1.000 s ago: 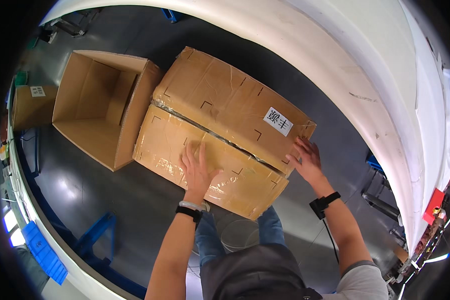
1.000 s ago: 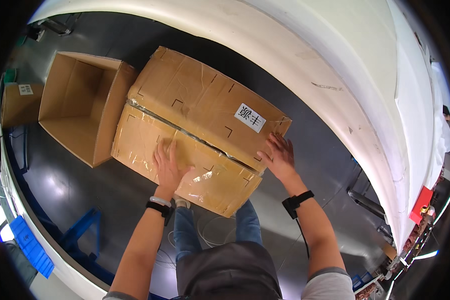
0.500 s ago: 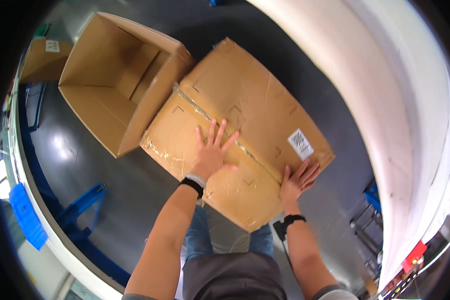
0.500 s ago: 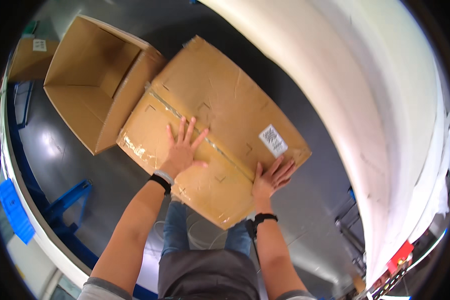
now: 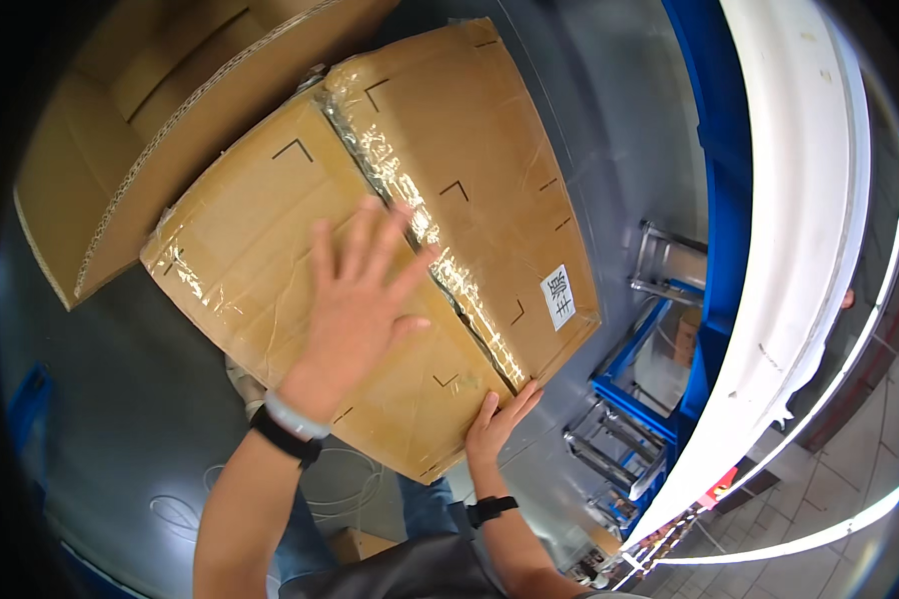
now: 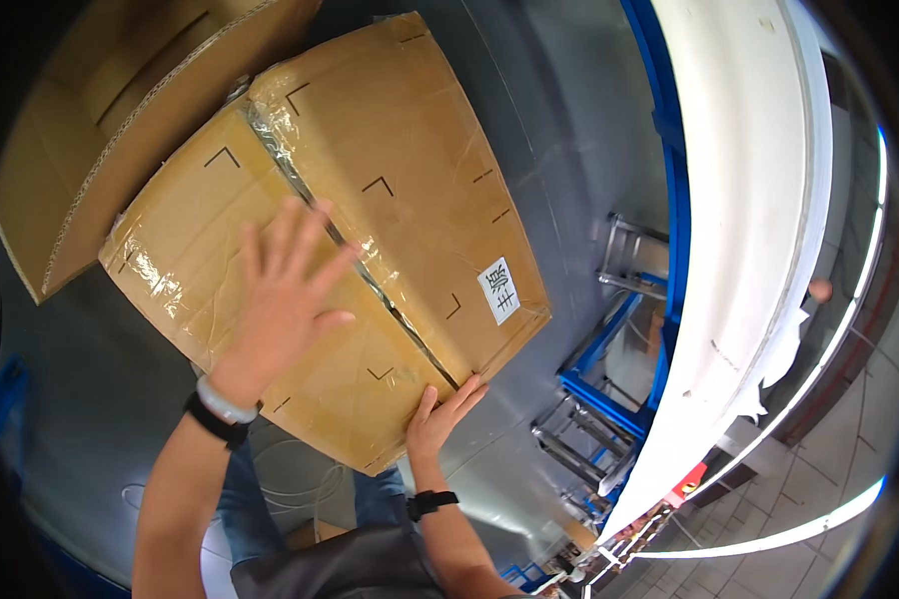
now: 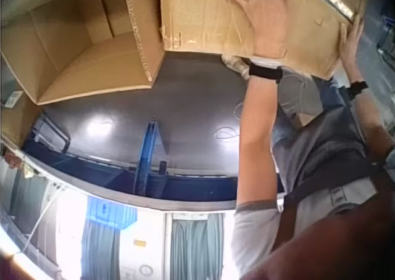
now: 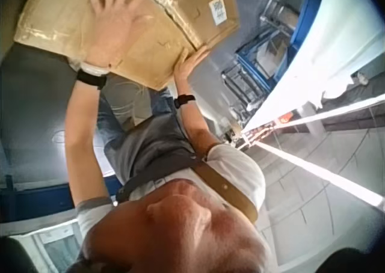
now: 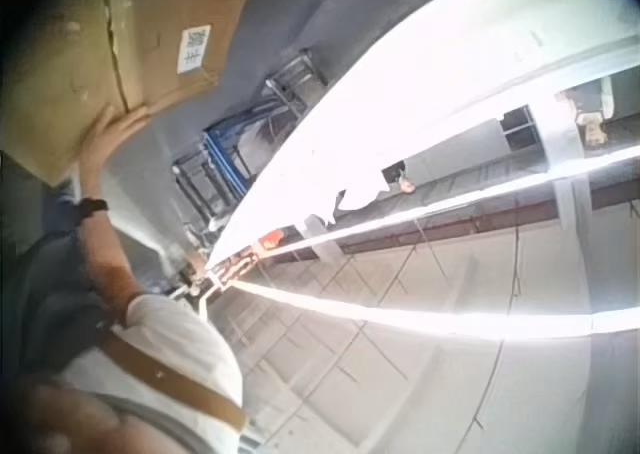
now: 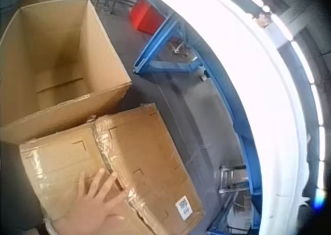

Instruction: The person folds white fabric sheets on a table, rolls them into tight cylinders, and places them into a cardboard box. They then close the box flaps and apply packing tape to seal it.

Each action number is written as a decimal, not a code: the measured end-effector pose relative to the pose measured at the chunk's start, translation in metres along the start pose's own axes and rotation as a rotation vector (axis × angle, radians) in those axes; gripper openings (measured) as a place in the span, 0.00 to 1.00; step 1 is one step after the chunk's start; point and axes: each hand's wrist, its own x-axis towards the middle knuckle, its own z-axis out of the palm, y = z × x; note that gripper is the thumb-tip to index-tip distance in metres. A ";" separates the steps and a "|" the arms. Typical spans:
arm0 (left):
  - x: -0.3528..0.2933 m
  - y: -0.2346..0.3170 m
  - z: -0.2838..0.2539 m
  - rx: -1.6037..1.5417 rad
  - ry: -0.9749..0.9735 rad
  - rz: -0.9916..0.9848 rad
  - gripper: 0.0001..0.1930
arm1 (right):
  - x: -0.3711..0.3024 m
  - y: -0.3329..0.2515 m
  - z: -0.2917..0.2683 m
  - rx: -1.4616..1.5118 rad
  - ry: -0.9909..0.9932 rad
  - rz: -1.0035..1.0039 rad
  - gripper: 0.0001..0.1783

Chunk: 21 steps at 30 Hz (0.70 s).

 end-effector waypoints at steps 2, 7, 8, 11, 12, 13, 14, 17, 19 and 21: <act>-0.016 -0.023 -0.015 -0.026 0.233 -0.139 0.39 | -0.001 -0.010 0.006 -0.080 0.063 0.004 0.42; -0.079 -0.115 -0.050 0.005 0.489 -0.424 0.32 | -0.001 -0.015 0.002 -0.081 0.108 0.013 0.39; -0.084 -0.123 -0.052 -0.007 0.497 -0.420 0.31 | -0.001 -0.014 0.003 -0.082 0.109 0.012 0.40; -0.088 -0.130 -0.052 0.082 0.520 -0.377 0.30 | 0.005 0.001 0.001 -0.098 0.126 -0.038 0.41; -0.090 -0.133 -0.053 0.050 0.469 -0.444 0.29 | 0.016 0.009 0.001 -0.088 0.119 -0.081 0.41; -0.094 -0.134 -0.056 0.019 0.407 -0.513 0.28 | 0.032 0.010 0.001 -0.081 0.106 -0.116 0.41; -0.098 -0.131 -0.060 -0.011 0.343 -0.582 0.26 | 0.052 0.010 -0.001 -0.076 0.091 -0.153 0.41; -0.111 -0.087 -0.049 -0.110 0.277 -0.622 0.22 | 0.175 0.021 -0.021 -0.261 0.065 -0.401 0.41; -0.116 -0.040 -0.022 -0.342 0.170 -0.703 0.20 | 0.274 0.028 -0.038 -0.282 0.083 -0.416 0.36; -0.122 0.009 0.017 -0.624 0.065 -0.778 0.18 | 0.345 0.001 -0.042 -0.627 0.134 -0.393 0.33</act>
